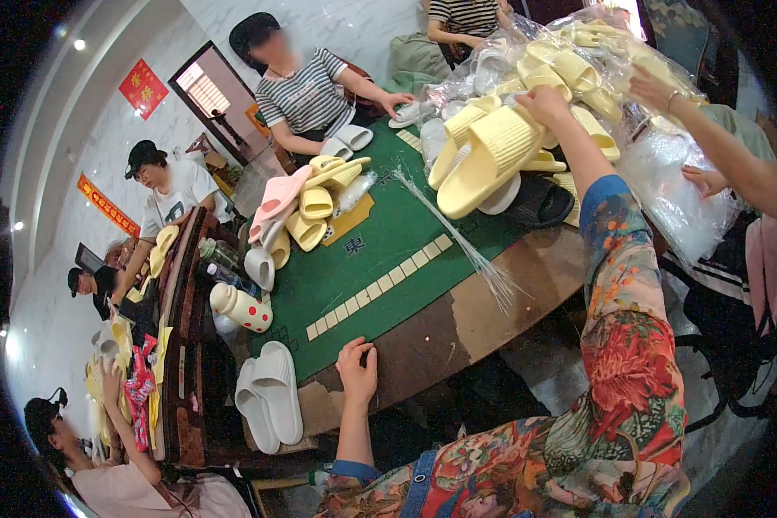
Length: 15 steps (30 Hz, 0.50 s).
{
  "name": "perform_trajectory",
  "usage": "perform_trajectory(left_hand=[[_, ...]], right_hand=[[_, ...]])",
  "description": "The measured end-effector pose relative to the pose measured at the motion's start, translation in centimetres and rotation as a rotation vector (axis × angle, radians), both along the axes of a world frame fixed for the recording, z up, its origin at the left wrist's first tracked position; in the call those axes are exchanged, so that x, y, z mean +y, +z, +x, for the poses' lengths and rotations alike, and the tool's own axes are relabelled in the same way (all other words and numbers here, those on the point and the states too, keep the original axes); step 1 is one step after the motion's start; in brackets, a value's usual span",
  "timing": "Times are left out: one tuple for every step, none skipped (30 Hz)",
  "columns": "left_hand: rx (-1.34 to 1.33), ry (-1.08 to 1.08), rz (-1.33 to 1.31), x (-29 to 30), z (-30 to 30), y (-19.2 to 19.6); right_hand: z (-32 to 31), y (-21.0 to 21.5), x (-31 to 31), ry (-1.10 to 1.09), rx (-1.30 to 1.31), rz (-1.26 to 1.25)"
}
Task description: The person pairs various slippers and fastens them together with plastic ties by hand.
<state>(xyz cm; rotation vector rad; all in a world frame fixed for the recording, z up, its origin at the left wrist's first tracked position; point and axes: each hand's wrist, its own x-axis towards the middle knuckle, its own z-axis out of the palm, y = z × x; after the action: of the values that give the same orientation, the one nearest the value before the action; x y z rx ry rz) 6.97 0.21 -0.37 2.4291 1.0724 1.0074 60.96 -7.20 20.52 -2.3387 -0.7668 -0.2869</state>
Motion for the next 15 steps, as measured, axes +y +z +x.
perform_trajectory(left_hand=[[-0.01, -0.005, 0.007, -0.1, 0.1, -0.1], [-0.015, -0.009, 0.001, -0.2, 0.4, -0.2], [-0.004, -0.004, -0.009, -0.3, 0.7, -0.2], [0.005, 0.011, -0.013, -0.1, 0.9, -0.1], [0.02, 0.028, -0.006, -0.1, -0.1, 0.0], [0.02, 0.057, -0.001, 0.0, -0.7, 0.2], [-0.023, 0.042, -0.078, 0.2, -0.9, 0.1], [-0.066, 0.017, -0.151, 0.4, -0.6, 0.0], [-0.065, 0.021, -0.149, 0.5, -0.7, -0.5], [-0.385, -0.037, -0.256, 0.5, -0.4, -1.0], [-0.705, -0.099, -0.358, 0.8, -0.3, -1.6], [-0.656, -0.052, -0.333, 1.6, -1.4, -3.1], [-1.034, -0.093, -0.572, 4.1, -4.9, -5.5], [-1.398, -0.178, -0.867, 4.3, -3.6, -3.1], [-1.455, -0.025, -0.781, 1.7, -2.7, -1.8]], right_hand=[[-0.5, 0.4, 0.6, 0.134, 0.061, 0.018], [-1.3, 1.0, 1.0, 0.268, 0.124, 0.034], [-2.5, 1.0, 1.8, 0.328, 0.068, 0.069], [-5.1, 1.3, 2.9, 0.398, 0.01, 0.108], [-8.6, 2.1, 4.5, 0.496, 0.008, 0.144], [-12.3, 3.2, 5.8, 0.596, 0.007, 0.182], [-15.0, 3.9, 6.2, 0.712, 0.024, 0.228], [-16.9, 4.6, 6.4, 0.819, 0.038, 0.275], [-19.0, 4.5, 7.0, 0.92, 0.062, 0.285], [-20.6, 4.4, 7.4, 1.016, 0.079, 0.295], [-22.0, 3.8, 7.8, 1.061, 0.114, 0.303], [-23.5, 3.1, 8.0, 1.112, 0.149, 0.312], [-26.1, 3.3, 8.1, 1.207, 0.199, 0.269], [-26.3, 2.0, 7.7, 1.243, 0.256, 0.203], [-26.2, 0.4, 7.4, 1.255, 0.335, 0.123]])
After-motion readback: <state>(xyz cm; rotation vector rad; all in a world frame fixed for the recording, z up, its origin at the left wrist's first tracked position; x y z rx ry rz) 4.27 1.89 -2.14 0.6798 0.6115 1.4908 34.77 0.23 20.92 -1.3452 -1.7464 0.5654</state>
